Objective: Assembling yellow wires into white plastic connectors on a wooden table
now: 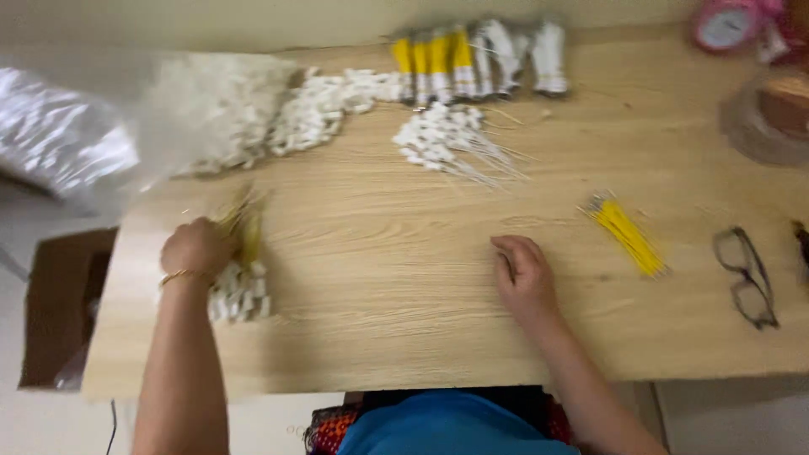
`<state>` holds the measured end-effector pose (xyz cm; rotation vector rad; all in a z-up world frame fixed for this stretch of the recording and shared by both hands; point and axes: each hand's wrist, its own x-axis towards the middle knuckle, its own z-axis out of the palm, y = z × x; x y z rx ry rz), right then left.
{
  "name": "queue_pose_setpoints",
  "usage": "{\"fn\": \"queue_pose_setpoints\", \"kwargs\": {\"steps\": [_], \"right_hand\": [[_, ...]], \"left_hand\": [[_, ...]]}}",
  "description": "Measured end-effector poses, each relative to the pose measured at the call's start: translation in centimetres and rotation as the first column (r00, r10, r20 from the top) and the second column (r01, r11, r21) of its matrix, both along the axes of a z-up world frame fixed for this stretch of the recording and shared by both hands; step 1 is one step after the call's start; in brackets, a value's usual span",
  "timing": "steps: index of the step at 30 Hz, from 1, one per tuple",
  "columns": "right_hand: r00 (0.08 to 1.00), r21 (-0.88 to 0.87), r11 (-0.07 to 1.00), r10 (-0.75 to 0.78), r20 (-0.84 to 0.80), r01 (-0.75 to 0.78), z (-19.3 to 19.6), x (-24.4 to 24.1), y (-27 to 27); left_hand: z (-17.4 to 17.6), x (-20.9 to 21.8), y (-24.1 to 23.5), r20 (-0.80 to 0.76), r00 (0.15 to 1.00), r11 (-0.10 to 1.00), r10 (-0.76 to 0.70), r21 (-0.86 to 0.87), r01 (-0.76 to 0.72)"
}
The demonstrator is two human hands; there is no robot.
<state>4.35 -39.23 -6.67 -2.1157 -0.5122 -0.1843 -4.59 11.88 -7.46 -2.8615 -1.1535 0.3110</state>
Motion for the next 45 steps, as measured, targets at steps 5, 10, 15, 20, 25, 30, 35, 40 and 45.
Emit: {"fn": "queue_pose_setpoints", "kwargs": {"steps": [5,10,15,20,25,30,35,40,45], "right_hand": [[0.968,0.008,0.987,-0.159,0.194,0.16,2.2,1.9,-5.5],[0.933,0.019,0.96,-0.278,0.229,0.281,2.6,3.8,-9.6],[0.955,-0.167,0.941,-0.287,0.072,0.295,3.9,3.4,-6.4],[0.997,-0.422,0.905,-0.068,-0.041,0.044,6.7,7.4,1.2],[0.999,-0.585,0.811,0.009,-0.04,-0.031,3.6,12.6,7.3],[0.998,-0.653,0.755,0.057,-0.008,-0.048,1.0,14.0,9.0],[0.942,-0.577,0.816,0.216,0.257,-0.03,-3.0,13.2,7.9],[0.91,-0.589,0.793,0.345,0.231,-0.152,-3.0,10.3,6.5],[0.883,-0.494,0.839,0.391,0.26,-0.226,-2.5,7.6,3.7]], "left_hand": [[4.8,0.7,-4.4,0.145,0.979,0.986,-0.14,0.109,0.125],[6.0,8.3,-13.5,0.346,0.742,0.805,-0.574,0.401,0.436],[5.2,18.3,-24.4,0.407,0.512,0.604,-0.756,0.132,0.786],[0.2,24.9,-25.3,0.584,0.663,0.785,-0.468,-0.069,0.616],[-3.5,25.8,-24.4,0.655,0.659,0.843,-0.37,-0.063,0.535],[-3.5,23.7,-24.0,0.716,0.573,0.795,-0.398,-0.042,0.605],[-3.4,18.8,-23.6,0.737,0.581,0.762,-0.346,-0.141,0.633],[-2.2,11.7,-24.6,0.756,0.556,0.744,-0.345,-0.141,0.653],[0.1,7.6,-26.4,0.819,0.519,0.724,-0.243,-0.203,0.66]]}}
